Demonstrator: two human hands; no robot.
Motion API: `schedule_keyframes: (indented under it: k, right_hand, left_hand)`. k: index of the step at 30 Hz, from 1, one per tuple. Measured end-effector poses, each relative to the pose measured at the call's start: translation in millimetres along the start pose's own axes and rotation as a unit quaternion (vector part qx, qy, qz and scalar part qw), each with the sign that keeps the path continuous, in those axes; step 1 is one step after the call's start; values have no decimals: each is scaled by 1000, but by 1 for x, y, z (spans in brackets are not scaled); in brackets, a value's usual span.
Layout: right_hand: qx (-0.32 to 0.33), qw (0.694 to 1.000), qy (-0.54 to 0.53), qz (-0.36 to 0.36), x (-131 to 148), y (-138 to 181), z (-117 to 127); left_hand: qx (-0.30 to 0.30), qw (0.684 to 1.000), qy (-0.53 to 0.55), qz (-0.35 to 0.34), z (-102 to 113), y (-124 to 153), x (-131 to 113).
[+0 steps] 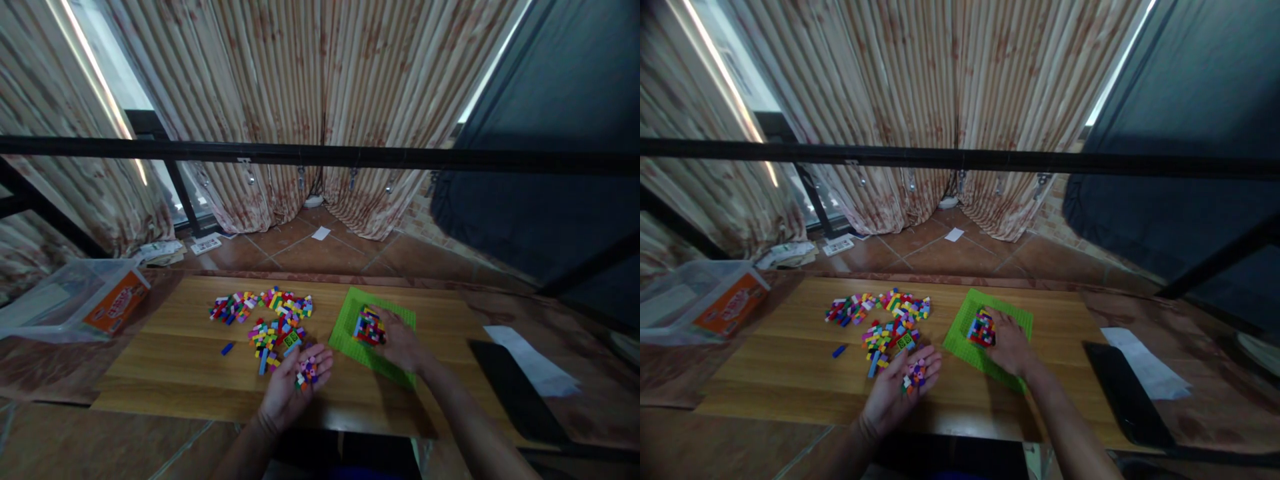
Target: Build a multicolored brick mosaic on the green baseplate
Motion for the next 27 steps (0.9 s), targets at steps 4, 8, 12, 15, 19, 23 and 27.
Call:
schedule_keyframes:
  k: [4,8,12,15,19,23,27]
  right_hand:
    - [98,992,-35,66,26,13,-11]
    - [127,986,-58,94,52,27,-21]
    - [98,986,-62,121,76,35,-23]
    - [22,990,-62,125,98,38,-12]
    - [-42,980,-104,162,140,42,-12]
    - [-42,978,-106,177,163,42,-30]
    - [-36,979,-102,172,162,40,-41]
  left_hand:
    - [0,999,27,-22,3,1,-6]
    - [4,998,51,-34,4,0,-9]
    - [22,997,66,-32,1,0,-9]
    - [37,997,69,-24,-1,0,-7]
    - [53,996,68,-15,-5,-1,-5]
    - [65,996,66,-6,-9,0,-4]
    - [70,994,78,0,-10,1,-4]
Point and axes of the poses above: each hand's wrist, its own y-axis away from the middle knuckle, its own z-axis out of the back of the hand, x = y × z, the point moved 10 cm from there along -y, towards the middle knuckle, and after that the axes turned 6 degrees about z, right-handed, at the moved point
